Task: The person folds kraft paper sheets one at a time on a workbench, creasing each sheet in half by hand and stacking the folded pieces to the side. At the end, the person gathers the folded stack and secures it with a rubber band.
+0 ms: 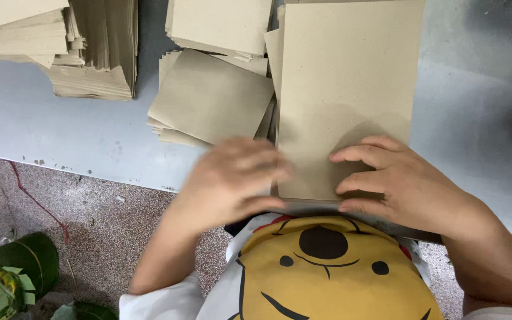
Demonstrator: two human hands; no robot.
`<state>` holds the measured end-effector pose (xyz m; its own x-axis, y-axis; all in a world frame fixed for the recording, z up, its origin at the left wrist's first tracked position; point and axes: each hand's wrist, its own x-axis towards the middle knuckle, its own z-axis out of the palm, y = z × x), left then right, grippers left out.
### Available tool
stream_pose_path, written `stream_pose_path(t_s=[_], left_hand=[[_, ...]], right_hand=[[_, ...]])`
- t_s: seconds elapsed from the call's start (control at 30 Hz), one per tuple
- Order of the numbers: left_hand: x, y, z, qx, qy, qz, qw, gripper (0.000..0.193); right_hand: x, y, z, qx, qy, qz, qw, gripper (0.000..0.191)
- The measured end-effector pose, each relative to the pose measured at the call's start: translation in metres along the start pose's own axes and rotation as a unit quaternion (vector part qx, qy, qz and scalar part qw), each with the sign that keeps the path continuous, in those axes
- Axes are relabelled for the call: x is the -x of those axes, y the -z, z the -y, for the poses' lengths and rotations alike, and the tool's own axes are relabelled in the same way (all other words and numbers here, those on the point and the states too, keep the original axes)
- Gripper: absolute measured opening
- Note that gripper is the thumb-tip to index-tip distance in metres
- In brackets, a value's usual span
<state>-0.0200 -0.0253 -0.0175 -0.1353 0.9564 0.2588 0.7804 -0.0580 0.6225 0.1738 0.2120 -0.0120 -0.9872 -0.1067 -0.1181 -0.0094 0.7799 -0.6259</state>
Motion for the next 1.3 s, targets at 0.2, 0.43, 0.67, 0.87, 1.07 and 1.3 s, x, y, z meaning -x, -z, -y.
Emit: stream_pose_path(t_s=[0.2, 0.43, 0.67, 0.87, 1.07, 1.3], left_hand=[[-0.018, -0.011, -0.015, 0.022, -0.026, 0.066, 0.997, 0.034], [-0.025, -0.012, -0.021, -0.039, -0.038, 0.073, 0.996, 0.029], [-0.029, -0.011, -0.02, -0.036, -0.028, 0.088, 0.995, 0.029], [-0.03, -0.012, -0.023, -0.042, -0.029, 0.089, 0.995, 0.03], [-0.029, -0.011, -0.018, -0.035, -0.03, 0.086, 0.995, 0.027], [-0.025, -0.014, -0.028, -0.083, -0.032, 0.086, 0.992, 0.019]], right_hand=[[-0.001, -0.002, 0.001, 0.016, 0.002, 0.0, 1.0, 0.028], [-0.001, -0.002, 0.007, 0.045, 0.015, -0.005, 0.999, 0.025], [-0.001, -0.001, 0.006, 0.038, 0.022, -0.014, 0.999, 0.021], [-0.001, -0.001, 0.007, 0.078, 0.032, -0.019, 0.996, 0.033], [-0.002, -0.001, 0.005, 0.052, 0.016, -0.016, 0.998, 0.031], [-0.002, 0.0, 0.006, 0.048, 0.01, -0.013, 0.999, 0.03]])
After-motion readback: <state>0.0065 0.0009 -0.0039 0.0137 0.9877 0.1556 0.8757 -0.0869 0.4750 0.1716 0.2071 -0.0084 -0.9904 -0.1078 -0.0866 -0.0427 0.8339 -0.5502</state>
